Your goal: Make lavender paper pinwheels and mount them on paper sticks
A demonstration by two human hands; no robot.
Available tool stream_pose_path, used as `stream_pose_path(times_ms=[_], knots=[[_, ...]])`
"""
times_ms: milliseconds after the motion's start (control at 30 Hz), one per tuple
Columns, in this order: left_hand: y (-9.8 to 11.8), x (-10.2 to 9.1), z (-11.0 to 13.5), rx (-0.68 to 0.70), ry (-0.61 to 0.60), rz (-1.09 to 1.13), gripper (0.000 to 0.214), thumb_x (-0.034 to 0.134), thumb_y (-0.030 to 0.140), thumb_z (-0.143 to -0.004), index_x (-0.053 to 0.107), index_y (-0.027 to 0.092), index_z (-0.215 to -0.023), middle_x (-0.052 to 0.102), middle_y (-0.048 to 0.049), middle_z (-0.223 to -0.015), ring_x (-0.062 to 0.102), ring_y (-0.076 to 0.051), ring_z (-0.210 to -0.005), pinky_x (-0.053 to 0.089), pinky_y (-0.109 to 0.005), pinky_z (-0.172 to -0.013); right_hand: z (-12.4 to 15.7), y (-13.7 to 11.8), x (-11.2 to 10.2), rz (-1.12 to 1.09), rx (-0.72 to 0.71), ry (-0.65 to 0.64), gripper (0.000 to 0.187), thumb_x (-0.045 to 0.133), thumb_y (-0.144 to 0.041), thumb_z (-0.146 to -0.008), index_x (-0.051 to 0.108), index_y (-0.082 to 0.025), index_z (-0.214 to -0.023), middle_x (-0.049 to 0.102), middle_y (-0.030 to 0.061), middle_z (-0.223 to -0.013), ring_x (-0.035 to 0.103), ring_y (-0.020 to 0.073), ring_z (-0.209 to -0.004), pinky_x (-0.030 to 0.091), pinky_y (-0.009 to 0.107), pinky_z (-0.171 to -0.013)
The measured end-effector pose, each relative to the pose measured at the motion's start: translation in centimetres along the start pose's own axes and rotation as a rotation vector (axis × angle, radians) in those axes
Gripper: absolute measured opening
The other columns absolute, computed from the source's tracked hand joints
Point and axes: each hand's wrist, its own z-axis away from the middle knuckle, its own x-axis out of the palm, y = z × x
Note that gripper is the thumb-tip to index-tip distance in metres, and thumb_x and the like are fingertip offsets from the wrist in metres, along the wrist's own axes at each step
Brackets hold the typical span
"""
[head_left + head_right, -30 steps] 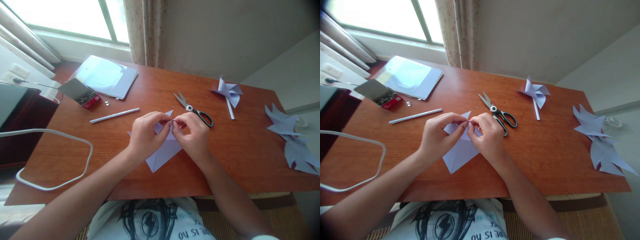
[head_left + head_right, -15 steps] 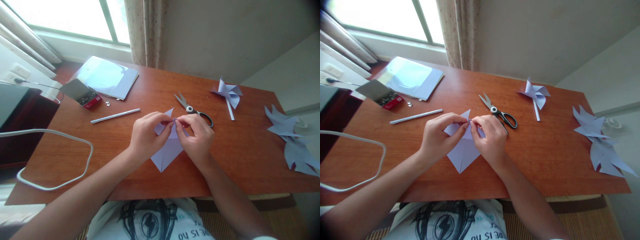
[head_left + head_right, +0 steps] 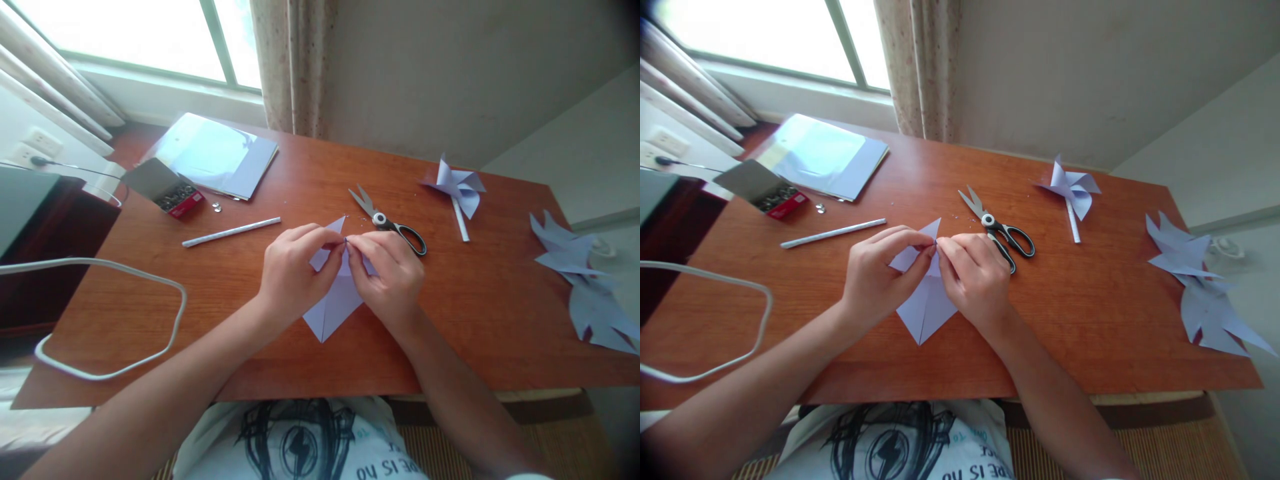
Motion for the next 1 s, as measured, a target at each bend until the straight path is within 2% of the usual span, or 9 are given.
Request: stream_pose_path(times_ms=[133,233,367,467,533,633,733,867,1000], knots=[[0.1,-0.2,-0.1,0.000,0.000,-0.015,0.011,0.061,0.022,-0.089,0.069,0.020,-0.083,0.074,-0.0031,-0.082,0.068,-0.017,-0.076,0.051,-0.028,-0.071,-0.2,-0.3,-0.2,-0.113,0.105,-0.015,0.016,0.062,-0.014,-0.092,0.073,-0.023,-0.100,0.075,0.0065,-0.090,0.069,0.0201,-0.083,0.058,0.035,-0.079],[0.1,-0.3,-0.2,-0.020,-0.009,0.048,0.009,0.062,0.019,-0.087,0.070,0.020,-0.084,0.075,-0.0030,-0.083,0.068,-0.016,-0.076,0.050,-0.028,-0.071,-0.7,-0.1,-0.5,-0.303,0.269,-0.081,0.015,0.061,-0.017,-0.092,0.074,-0.023,-0.094,0.075,0.0044,-0.088,0.069,0.0181,-0.081,0.058,0.033,-0.075],[0.0,-0.4,-0.3,-0.100,-0.039,0.229,0.006,0.065,0.017,-0.085,0.070,0.018,-0.083,0.074,-0.0019,-0.080,0.067,-0.015,-0.074,0.051,-0.026,-0.071,-1.1,0.7,-1.0,-0.692,0.562,-0.225,0.013,0.063,-0.026,-0.093,0.075,-0.023,-0.091,0.076,0.0018,-0.088,0.071,0.0164,-0.077,0.059,0.029,-0.068],[-0.2,-0.3,-0.4,-0.200,-0.076,0.438,0.004,0.067,0.019,-0.085,0.070,0.017,-0.083,0.073,-0.0013,-0.077,0.066,-0.014,-0.071,0.052,-0.024,-0.067,-1.0,1.1,-1.1,-0.886,0.680,-0.250,0.015,0.064,-0.032,-0.094,0.076,-0.023,-0.094,0.077,0.0012,-0.085,0.072,0.0162,-0.074,0.060,0.029,-0.068],[-0.2,-0.2,-0.5,-0.248,-0.080,0.516,0.005,0.068,0.020,-0.085,0.070,0.017,-0.082,0.073,-0.0013,-0.076,0.066,-0.013,-0.069,0.052,-0.023,-0.064,-0.9,1.0,-1.0,-0.899,0.696,-0.240,0.015,0.066,-0.034,-0.093,0.076,-0.022,-0.094,0.077,0.0014,-0.085,0.072,0.0162,-0.074,0.060,0.028,-0.067],[-0.2,-0.1,-0.4,-0.251,-0.058,0.482,0.005,0.069,0.020,-0.085,0.070,0.017,-0.081,0.072,-0.0010,-0.075,0.066,-0.013,-0.069,0.052,-0.023,-0.064,-0.8,0.8,-0.8,-0.775,0.677,-0.216,0.012,0.068,-0.032,-0.090,0.074,-0.021,-0.091,0.076,0.0022,-0.085,0.071,0.0159,-0.072,0.059,0.027,-0.063],[-0.1,-0.1,-0.4,-0.213,-0.044,0.391,0.005,0.068,0.019,-0.085,0.070,0.017,-0.082,0.072,-0.0012,-0.075,0.066,-0.014,-0.069,0.052,-0.023,-0.065,-0.7,0.6,-0.6,-0.611,0.587,-0.182,0.005,0.069,-0.024,-0.087,0.073,-0.021,-0.089,0.076,0.0019,-0.085,0.071,0.0161,-0.072,0.059,0.028,-0.065],[-0.1,-0.1,-0.3,-0.144,-0.022,0.291,0.004,0.067,0.016,-0.084,0.070,0.018,-0.082,0.074,-0.0017,-0.078,0.066,-0.014,-0.070,0.052,-0.025,-0.067,-0.7,0.4,-0.6,-0.421,0.437,-0.135,0.006,0.067,-0.018,-0.087,0.071,-0.022,-0.086,0.074,0.0004,-0.080,0.068,0.0148,-0.069,0.058,0.028,-0.064],[-0.1,-0.2,-0.2,-0.086,-0.015,0.221,0.003,0.067,0.018,-0.084,0.069,0.019,-0.082,0.073,-0.0017,-0.078,0.065,-0.014,-0.070,0.051,-0.025,-0.067,-0.7,0.1,-0.6,-0.335,0.390,-0.112,0.007,0.065,-0.019,-0.088,0.070,-0.022,-0.085,0.073,0.0006,-0.079,0.066,0.0149,-0.068,0.057,0.029,-0.063]])
